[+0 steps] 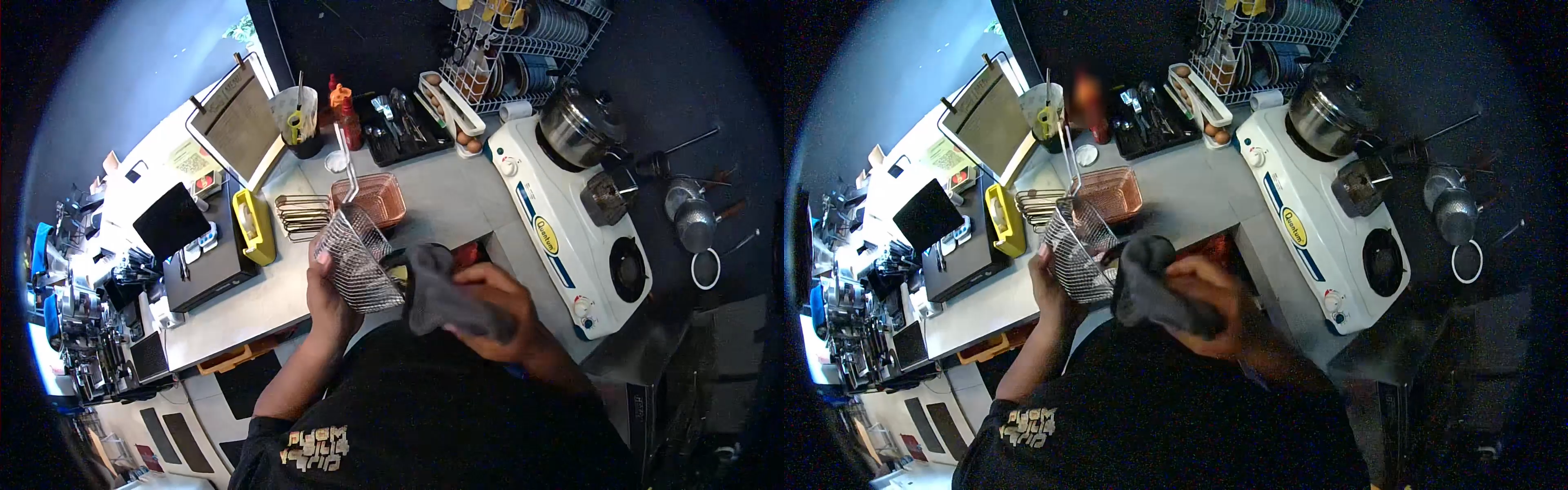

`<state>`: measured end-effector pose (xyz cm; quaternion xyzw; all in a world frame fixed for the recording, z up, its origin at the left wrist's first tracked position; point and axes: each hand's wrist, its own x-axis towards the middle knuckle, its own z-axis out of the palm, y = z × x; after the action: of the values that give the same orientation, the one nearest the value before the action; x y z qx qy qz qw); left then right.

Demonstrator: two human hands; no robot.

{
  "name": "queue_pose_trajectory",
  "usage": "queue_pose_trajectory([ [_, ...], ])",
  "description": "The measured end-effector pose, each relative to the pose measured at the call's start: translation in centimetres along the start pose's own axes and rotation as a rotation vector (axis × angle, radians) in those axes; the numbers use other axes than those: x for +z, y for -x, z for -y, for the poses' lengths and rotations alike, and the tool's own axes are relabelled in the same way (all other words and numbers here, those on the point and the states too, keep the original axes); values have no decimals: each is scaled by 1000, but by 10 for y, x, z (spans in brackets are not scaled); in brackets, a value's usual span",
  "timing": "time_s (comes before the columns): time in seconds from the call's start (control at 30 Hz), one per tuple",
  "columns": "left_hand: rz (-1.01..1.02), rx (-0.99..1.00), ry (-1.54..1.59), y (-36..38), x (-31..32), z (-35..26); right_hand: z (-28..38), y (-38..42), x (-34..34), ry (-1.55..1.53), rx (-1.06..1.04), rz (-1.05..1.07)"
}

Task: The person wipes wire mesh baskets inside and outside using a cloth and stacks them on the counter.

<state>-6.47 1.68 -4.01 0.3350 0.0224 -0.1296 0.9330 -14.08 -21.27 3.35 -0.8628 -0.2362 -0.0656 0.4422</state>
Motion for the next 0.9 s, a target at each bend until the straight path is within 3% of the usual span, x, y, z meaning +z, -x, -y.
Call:
queue_pose_trajectory([
  [0.07, 81, 25, -151, -5, 20, 15, -8, -7, -13, -168, 199, -250],
  [0.13, 158, -12, -299, -9, 36, 30, -34, -17, -16, -124, 18, -218],
  [0.2, 187, 22, -324, -15, 52, 40, -31, -36, -23, -58, -133, -160],
  [0.23, 79, 67, -181, -21, 47, 49, -38, -37, -12, -326, -140, -104],
  [0.3, 10, 111, 11, -39, 36, 47, -57, -36, -15, 17, -249, 28],
  [0.33, -65, 235, -39, -42, 40, 42, -68, -35, -20, 22, -189, 99],
  [0.4, -46, 236, 35, -40, 44, 34, -92, -29, -36, 33, -65, 243],
  [0.47, -106, 313, -125, -39, 36, 33, -109, -23, -47, -152, 43, 158],
  [0.5, -143, 218, -2, -35, 35, 38, -117, -22, -51, -240, 93, 118],
  [0.53, -155, 223, -62, -33, 36, 46, -127, -28, -52, 10, -67, 38],
  [0.57, -163, 225, -120, -32, 40, 56, -131, -31, -54, -143, -214, -71],
  [0.6, -116, 234, -129, -34, 55, 64, -109, -49, -63, -127, -215, -56],
  [0.7, -61, 188, -211, -38, 69, 82, -86, -53, -50, -326, 69, 201],
  [0.73, -30, 153, -232, -40, 70, 78, -89, -51, -44, -359, -41, 150],
  [0.83, 75, 174, -360, -39, 71, 71, -90, -42, -59, -420, 84, 335],
  [0.9, 97, 145, -319, -38, 74, 69, -92, -38, -68, -414, 128, 328],
])
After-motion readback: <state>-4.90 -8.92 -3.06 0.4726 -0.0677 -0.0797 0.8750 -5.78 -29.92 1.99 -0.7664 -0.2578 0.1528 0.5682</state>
